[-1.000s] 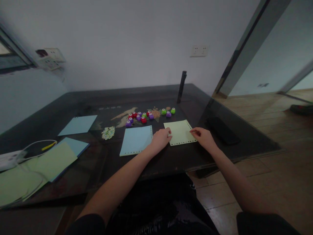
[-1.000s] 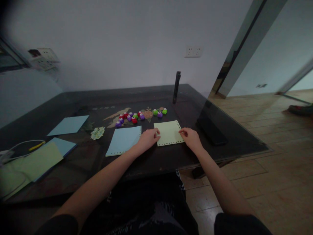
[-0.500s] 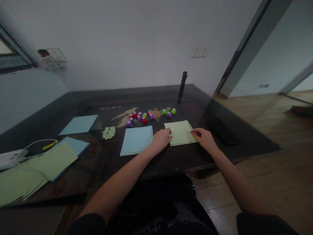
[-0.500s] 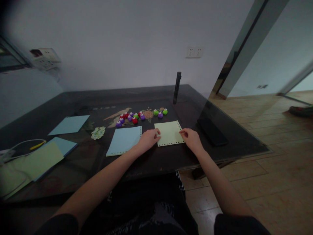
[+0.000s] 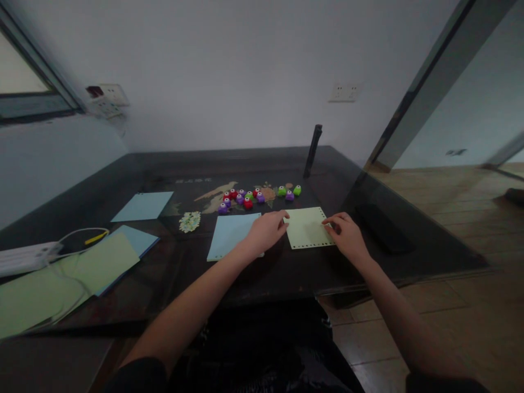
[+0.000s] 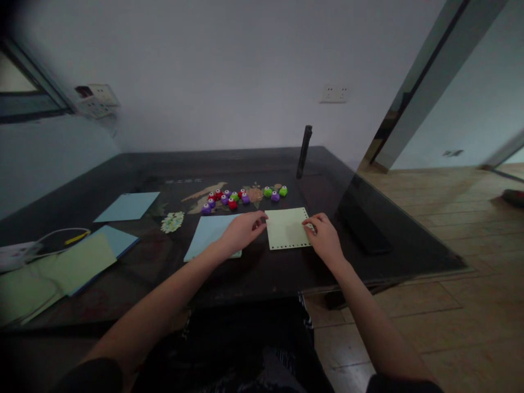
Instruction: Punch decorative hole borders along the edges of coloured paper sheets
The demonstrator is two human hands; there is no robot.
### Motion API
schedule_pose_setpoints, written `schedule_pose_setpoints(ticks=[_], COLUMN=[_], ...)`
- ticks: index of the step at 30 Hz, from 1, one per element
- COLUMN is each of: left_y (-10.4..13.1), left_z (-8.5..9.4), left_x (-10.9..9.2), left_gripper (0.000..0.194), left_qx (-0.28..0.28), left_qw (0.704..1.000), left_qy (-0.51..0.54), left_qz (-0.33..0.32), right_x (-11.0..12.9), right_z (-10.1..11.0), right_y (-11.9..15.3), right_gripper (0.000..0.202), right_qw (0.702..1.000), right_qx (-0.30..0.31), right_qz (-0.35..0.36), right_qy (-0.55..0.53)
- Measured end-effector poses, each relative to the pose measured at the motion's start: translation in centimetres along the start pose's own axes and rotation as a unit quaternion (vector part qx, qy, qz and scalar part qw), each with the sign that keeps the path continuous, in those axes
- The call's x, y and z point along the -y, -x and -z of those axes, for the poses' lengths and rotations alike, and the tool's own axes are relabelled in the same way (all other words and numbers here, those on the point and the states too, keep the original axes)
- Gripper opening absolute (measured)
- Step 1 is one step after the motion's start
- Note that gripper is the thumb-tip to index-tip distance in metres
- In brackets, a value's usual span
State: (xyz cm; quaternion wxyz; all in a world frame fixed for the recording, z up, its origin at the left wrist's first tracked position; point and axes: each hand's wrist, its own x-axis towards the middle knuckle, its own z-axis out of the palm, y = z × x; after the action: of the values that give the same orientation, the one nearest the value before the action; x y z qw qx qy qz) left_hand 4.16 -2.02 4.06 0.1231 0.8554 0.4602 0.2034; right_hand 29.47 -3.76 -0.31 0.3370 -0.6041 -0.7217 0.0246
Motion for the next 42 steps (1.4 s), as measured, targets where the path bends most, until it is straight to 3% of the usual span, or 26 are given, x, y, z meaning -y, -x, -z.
schedule_pose_setpoints(ticks=[2, 5, 8, 11, 15, 20, 42], left_y=[0.7, 2.5, 4.5, 5.9, 6.1, 5.8, 5.7], left_z=[1.8, 3.6, 4.1, 3.8, 3.1, 2.4, 2.6], left_x=[2.1, 6.7, 11.2, 13.5, 14.1, 14.4, 14.2], left_gripper=[0.024, 0.022, 0.020, 0.025, 0.030, 0.035, 0.044], left_qx=[-0.007, -0.022, -0.041, -0.067, -0.060, -0.035, -0.051], left_qw=[1.000, 0.999, 0.997, 0.996, 0.997, 0.997, 0.995], left_qy=[-0.003, -0.029, -0.065, -0.050, -0.041, -0.064, -0.082], left_qz=[-0.014, -0.007, 0.015, 0.026, 0.019, 0.013, 0.029], right_x=[1.7, 4.6, 7.6, 10.3, 12.9, 13.8, 13.9], right_z=[-0.1, -1.0, -2.7, -5.2, -8.2, -10.3, -10.4], right_y=[-0.7, -2.0, -3.6, -5.2, -6.9, -7.4, -6.6], right_gripper=[0.017, 0.014, 0.014, 0.019, 0.030, 0.037, 0.032], right_qw=[0.999, 0.996, 0.988, 0.978, 0.966, 0.956, 0.956], right_qx=[0.010, 0.038, 0.088, 0.134, 0.168, 0.194, 0.182], right_qz=[0.020, 0.061, 0.102, 0.156, 0.190, 0.181, 0.192], right_qy=[-0.025, -0.056, -0.070, -0.041, 0.038, 0.122, 0.130])
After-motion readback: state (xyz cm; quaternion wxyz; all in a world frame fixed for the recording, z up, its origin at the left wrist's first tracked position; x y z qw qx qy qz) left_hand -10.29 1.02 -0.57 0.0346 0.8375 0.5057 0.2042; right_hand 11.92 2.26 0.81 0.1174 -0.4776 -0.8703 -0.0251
